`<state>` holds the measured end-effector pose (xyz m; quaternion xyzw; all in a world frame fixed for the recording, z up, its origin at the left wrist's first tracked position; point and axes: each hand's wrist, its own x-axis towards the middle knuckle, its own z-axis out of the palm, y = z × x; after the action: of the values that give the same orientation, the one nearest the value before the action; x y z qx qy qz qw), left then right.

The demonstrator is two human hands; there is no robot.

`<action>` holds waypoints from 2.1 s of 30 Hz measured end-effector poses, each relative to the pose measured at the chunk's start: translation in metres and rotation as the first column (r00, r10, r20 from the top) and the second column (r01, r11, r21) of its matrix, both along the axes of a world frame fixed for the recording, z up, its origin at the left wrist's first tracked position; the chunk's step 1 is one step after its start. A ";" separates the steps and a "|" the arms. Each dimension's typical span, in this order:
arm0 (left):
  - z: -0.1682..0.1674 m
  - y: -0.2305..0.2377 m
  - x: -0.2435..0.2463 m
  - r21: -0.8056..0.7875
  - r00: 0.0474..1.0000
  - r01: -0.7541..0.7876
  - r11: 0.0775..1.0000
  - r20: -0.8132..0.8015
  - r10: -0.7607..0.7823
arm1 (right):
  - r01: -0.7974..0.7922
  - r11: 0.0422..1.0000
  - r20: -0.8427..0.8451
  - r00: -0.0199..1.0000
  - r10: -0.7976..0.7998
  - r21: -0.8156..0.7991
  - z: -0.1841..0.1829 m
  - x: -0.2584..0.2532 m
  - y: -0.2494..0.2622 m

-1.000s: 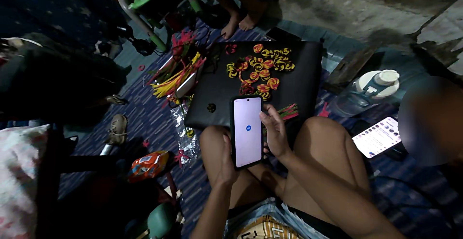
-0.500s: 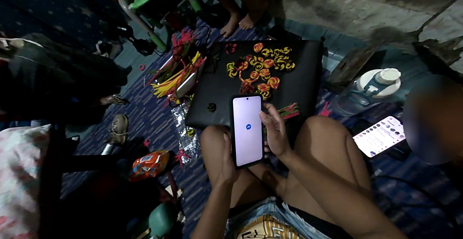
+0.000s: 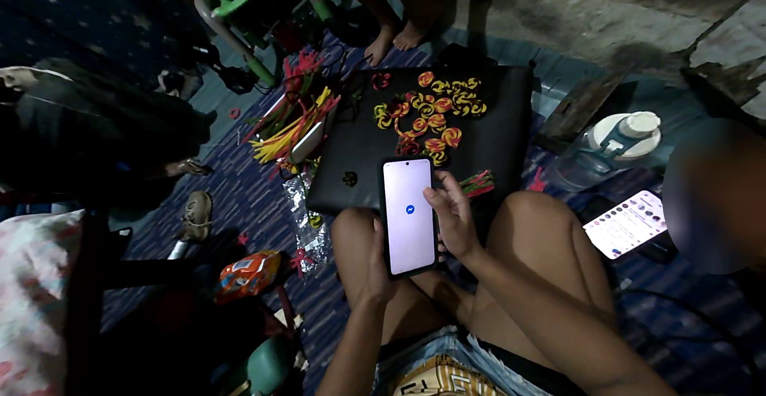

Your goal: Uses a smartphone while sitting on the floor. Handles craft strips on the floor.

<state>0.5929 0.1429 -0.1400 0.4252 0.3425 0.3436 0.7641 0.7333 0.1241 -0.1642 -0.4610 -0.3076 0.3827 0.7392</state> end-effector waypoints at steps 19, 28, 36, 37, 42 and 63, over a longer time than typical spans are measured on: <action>-0.001 0.001 0.000 -0.018 1.000 0.011 1.000 0.013 -0.011 | 0.021 1.000 0.082 0.996 -0.021 0.012 -0.007 0.001 0.001; 0.001 0.001 0.003 -0.155 0.998 0.023 0.988 0.059 -0.014 | 0.075 0.992 0.156 0.984 -0.091 0.103 -0.006 0.010 0.001; -0.006 0.005 -0.006 -0.131 0.997 0.073 0.989 0.017 -0.071 | 0.029 0.990 0.214 0.975 -0.058 0.135 -0.012 0.011 0.006; -0.006 0.005 -0.007 -0.123 0.998 0.067 0.990 0.005 -0.067 | 0.022 0.991 0.212 0.976 -0.050 0.132 -0.012 0.010 0.006; -0.007 0.006 -0.010 -0.141 0.995 0.094 0.986 0.037 -0.089 | 0.046 0.991 0.233 0.970 -0.074 0.124 -0.015 0.009 0.008; -0.069 0.004 -0.104 0.539 0.671 -0.209 0.816 -0.528 0.521 | -0.569 0.745 0.091 0.770 0.631 -0.348 -0.040 -0.061 0.016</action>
<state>0.4894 0.1465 -0.2087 0.5966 0.5817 0.3896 0.3923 0.6721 0.1398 -0.2045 -0.4801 -0.4518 0.5939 0.4611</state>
